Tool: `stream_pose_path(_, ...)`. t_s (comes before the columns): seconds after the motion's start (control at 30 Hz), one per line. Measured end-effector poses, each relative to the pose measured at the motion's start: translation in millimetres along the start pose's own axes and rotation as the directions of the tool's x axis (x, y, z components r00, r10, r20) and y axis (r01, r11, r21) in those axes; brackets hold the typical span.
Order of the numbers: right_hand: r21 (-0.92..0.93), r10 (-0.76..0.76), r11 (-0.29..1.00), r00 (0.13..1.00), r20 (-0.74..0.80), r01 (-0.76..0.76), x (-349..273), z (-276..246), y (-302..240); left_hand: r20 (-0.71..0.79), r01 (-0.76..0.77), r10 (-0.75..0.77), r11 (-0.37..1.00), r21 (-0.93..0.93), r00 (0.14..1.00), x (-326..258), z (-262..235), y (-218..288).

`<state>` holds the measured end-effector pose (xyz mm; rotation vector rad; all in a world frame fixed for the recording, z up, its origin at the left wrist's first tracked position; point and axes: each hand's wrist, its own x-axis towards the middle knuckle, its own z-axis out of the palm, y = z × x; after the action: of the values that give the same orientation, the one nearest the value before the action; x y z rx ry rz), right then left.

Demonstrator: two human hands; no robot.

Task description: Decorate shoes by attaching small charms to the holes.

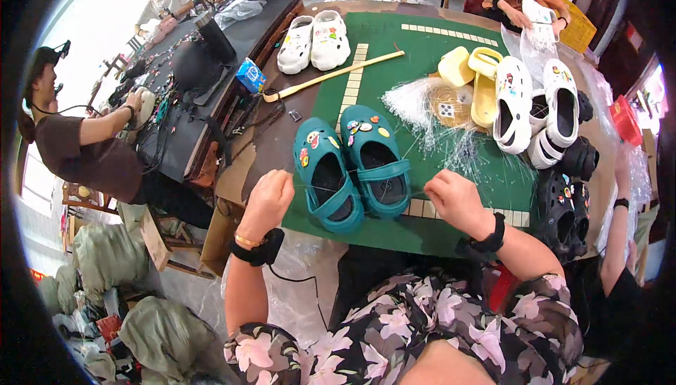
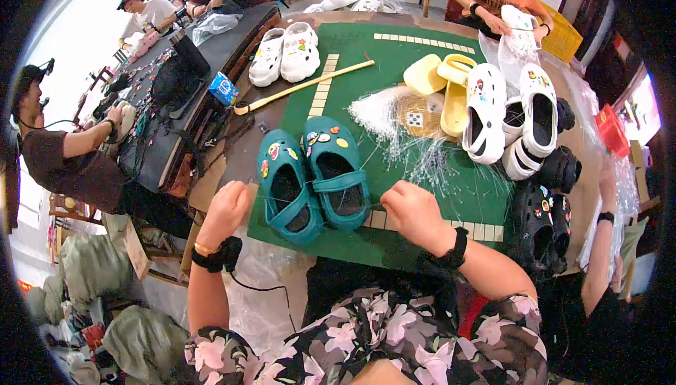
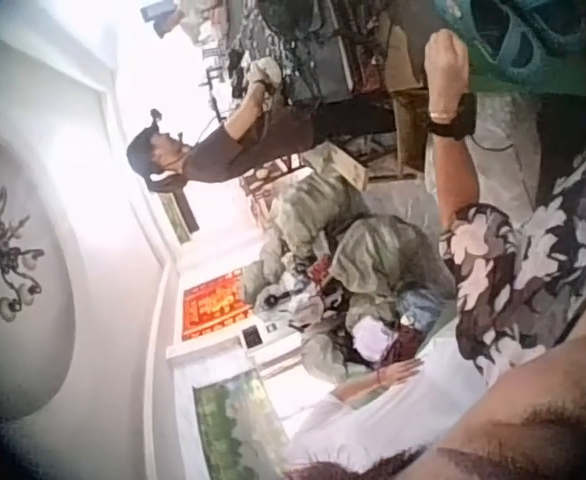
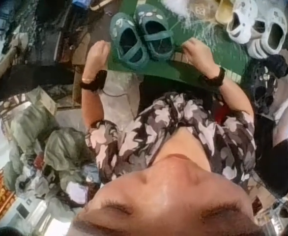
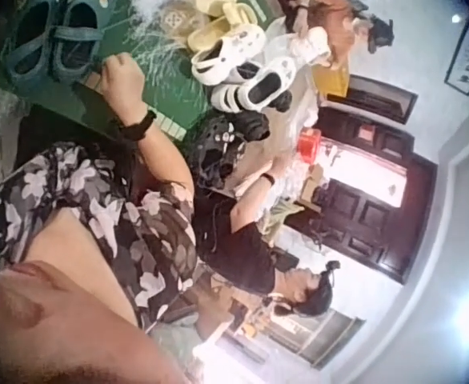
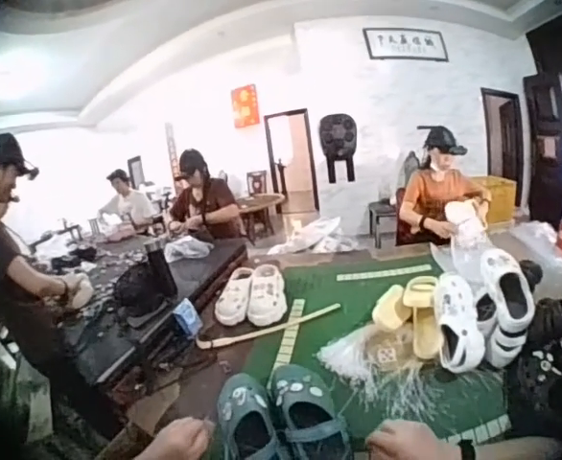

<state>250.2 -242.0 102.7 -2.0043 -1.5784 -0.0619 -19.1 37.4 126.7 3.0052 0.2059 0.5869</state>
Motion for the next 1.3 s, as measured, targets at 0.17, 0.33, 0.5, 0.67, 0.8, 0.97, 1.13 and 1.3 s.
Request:
stream_pose_path(0.17, 0.118, -0.330, 0.939, 0.942, 0.060, 0.322, -10.0, 3.3, -44.7, 0.033, 0.332, -0.463, 0.582, -0.742, 0.886, 35.2, 12.1, 21.6)
stream_pose_path(0.33, 0.148, -0.400, 0.913, 0.906, 0.139, 0.380, -15.7, 26.6, -59.7, 0.416, 0.442, -0.529, -0.084, -0.893, 0.740, 74.5, 9.9, 53.4)
stream_pose_path(0.5, 0.062, -0.427, 0.903, 0.903, 0.048, 0.424, -1.3, 40.9, -49.8, 0.515, 0.648, -0.523, 0.099, -0.755, 0.680, 98.9, 23.3, 67.9)
stream_pose_path(0.67, -0.082, -0.483, 0.873, 0.876, 0.002, 0.481, 14.3, 39.7, -43.2, 0.477, 0.584, -0.345, 0.362, -0.727, 0.808, 117.0, 44.4, 68.8)
stream_pose_path(0.8, -0.097, -0.495, 0.865, 0.869, -0.006, 0.493, 22.0, 36.2, -41.2, 0.489, 0.552, -0.260, 0.464, -0.693, 0.833, 130.9, 50.9, 76.5)
stream_pose_path(0.97, 0.117, -0.442, 0.880, 0.884, -0.154, 0.460, 30.3, 25.9, -38.7, 0.394, 0.496, -0.302, 0.500, -0.709, 0.868, 131.0, 49.3, 78.6)
stream_pose_path(1.13, 0.625, 0.245, 0.777, 0.949, -0.199, -0.069, 52.4, 8.8, -38.7, 0.335, 0.457, -0.313, 0.554, -0.696, 0.889, 122.1, 38.0, 84.3)
stream_pose_path(1.3, 0.732, 0.279, 0.673, 0.953, -0.118, -0.106, 69.5, 24.9, -42.3, 0.280, 0.441, -0.343, 0.643, -0.626, 0.897, 117.3, 41.4, 89.7)
